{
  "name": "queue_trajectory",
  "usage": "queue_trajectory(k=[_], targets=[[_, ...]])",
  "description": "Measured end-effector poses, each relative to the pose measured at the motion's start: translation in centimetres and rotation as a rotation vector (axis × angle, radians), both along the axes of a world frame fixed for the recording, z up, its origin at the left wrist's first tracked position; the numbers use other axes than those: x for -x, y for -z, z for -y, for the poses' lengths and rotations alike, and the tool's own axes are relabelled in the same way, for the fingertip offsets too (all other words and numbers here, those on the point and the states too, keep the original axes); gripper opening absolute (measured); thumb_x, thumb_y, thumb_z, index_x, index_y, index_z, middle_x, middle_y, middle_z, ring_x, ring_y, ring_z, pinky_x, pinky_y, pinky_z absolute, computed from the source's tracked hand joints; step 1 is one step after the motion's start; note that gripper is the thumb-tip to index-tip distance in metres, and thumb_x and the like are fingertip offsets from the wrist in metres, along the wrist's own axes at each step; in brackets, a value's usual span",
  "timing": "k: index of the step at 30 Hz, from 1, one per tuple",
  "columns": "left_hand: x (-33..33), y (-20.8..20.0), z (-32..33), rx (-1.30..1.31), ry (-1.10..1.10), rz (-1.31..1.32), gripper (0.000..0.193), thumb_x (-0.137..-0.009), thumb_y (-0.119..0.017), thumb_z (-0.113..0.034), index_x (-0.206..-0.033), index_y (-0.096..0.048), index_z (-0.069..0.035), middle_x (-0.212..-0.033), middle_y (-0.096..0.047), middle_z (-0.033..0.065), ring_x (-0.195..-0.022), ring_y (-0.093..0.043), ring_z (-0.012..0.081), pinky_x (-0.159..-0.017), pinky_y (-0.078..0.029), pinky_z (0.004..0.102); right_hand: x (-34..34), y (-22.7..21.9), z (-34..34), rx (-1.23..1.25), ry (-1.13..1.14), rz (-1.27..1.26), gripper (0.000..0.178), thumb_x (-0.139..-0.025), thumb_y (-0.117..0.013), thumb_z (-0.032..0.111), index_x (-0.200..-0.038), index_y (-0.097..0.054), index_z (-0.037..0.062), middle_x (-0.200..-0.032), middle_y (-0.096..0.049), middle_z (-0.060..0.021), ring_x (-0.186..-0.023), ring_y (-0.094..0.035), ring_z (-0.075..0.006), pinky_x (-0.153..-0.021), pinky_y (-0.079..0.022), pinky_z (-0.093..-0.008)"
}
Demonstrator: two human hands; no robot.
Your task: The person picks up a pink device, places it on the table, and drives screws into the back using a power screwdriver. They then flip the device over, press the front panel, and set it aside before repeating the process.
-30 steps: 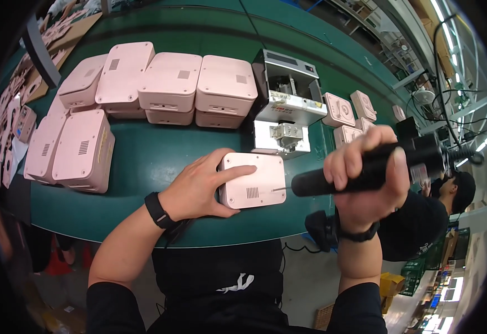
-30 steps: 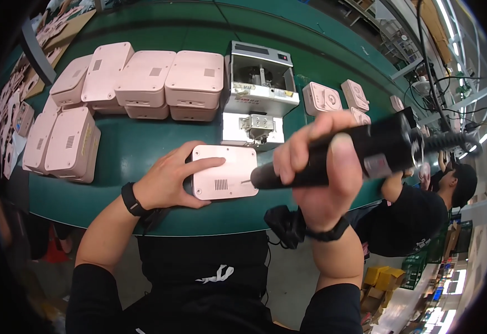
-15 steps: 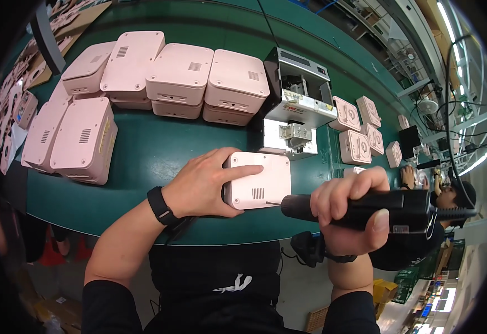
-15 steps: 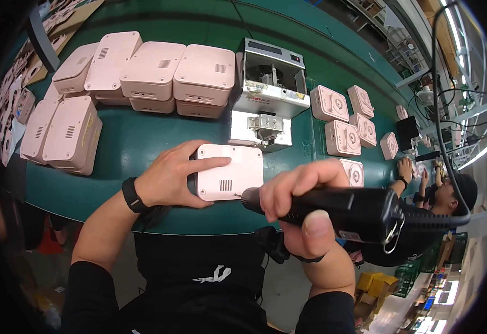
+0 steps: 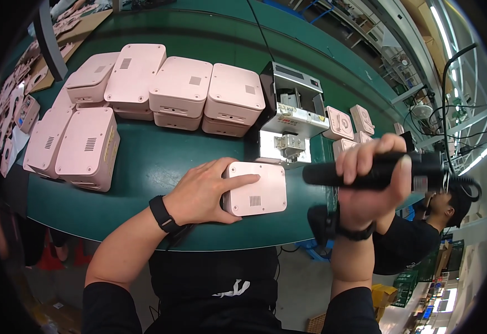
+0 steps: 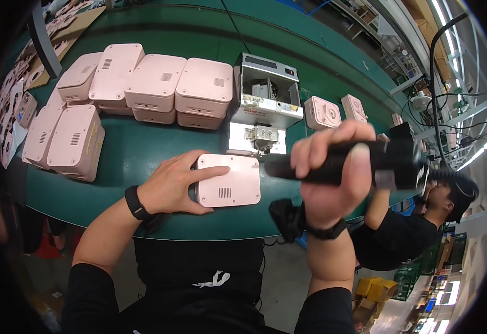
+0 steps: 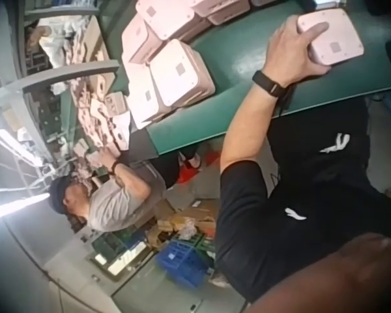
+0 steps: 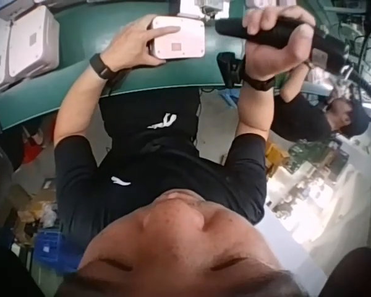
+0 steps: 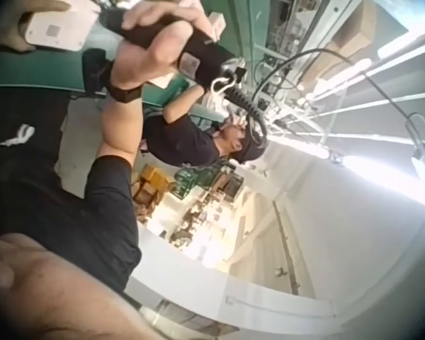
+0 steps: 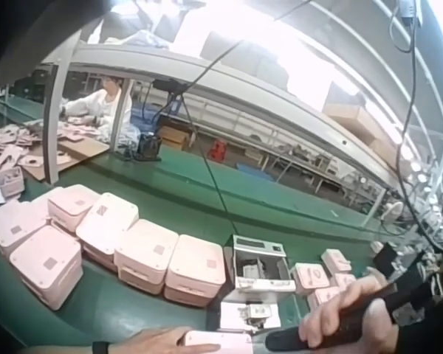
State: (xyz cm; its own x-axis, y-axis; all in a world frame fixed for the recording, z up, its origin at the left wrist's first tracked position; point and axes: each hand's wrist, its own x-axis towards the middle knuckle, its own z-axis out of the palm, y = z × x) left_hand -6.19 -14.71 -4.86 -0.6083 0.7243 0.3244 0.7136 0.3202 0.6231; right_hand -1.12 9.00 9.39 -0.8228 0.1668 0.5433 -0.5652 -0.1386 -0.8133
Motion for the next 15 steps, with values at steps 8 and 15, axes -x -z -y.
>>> queue_trajectory(k=[8,15], targets=[[0.0,0.1,0.0,-0.012,-0.002,0.002,0.084,-0.062,-0.091,-0.033,-0.140,-0.062,-0.031,-0.132,-0.056,0.0147,-0.118,-0.061,0.0354,-0.098,-0.054,0.0452,4.2,0.2,-1.9,-0.008,0.104,0.102,0.035,-0.103,-0.049,0.044,-0.102,-0.051,0.0091,-0.070,-0.051,-0.0034,-0.053,-0.047,-0.0157,-0.059,-0.044,-0.0333],[0.0,0.6,0.1,-0.006,-0.026,0.009,0.083,-0.063,-0.090,-0.034,-0.141,-0.061,-0.031,-0.134,-0.055,0.0166,-0.120,-0.060,0.0375,-0.100,-0.052,0.0462,-1.5,-0.5,3.1,0.041,-0.083,0.091,0.042,-0.100,-0.052,0.050,-0.102,-0.048,0.0083,-0.069,-0.051,-0.0040,-0.049,-0.047,-0.0158,-0.054,-0.044,-0.0336]])
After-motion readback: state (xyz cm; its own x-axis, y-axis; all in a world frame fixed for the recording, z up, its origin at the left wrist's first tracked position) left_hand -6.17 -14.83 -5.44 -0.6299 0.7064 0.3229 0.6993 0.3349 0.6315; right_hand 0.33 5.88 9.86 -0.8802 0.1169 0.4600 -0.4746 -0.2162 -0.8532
